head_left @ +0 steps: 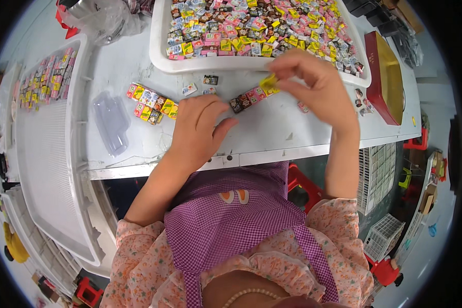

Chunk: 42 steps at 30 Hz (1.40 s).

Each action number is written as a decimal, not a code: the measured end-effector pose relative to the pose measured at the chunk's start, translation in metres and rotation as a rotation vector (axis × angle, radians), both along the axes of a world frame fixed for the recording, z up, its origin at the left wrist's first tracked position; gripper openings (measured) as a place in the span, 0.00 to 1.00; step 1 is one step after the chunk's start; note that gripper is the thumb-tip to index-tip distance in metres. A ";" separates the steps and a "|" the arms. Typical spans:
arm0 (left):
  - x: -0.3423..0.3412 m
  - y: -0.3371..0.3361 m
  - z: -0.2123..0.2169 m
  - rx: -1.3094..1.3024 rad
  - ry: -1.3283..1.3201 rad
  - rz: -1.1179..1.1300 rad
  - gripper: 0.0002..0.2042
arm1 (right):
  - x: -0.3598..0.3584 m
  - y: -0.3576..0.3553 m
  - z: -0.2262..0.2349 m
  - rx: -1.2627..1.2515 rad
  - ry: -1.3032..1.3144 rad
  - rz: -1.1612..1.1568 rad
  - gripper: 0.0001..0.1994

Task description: Sorting and arranging small toy parts onto a sheet for packaging.

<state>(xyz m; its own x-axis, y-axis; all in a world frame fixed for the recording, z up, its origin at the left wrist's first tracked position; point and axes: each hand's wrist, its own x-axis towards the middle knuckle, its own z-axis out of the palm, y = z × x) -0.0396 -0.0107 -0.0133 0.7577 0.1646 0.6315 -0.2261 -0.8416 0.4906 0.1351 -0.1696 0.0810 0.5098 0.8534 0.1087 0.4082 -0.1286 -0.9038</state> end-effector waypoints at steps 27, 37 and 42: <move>-0.005 0.004 0.007 -0.127 -0.114 0.035 0.16 | -0.079 0.015 -0.089 -0.168 -0.883 0.151 0.22; -0.003 0.001 0.014 -0.164 -0.076 0.040 0.13 | -0.080 0.011 -0.082 -0.216 -0.753 0.175 0.41; -0.009 0.003 0.008 -0.208 -0.059 0.075 0.14 | -0.068 0.003 -0.065 0.057 -0.462 0.118 0.36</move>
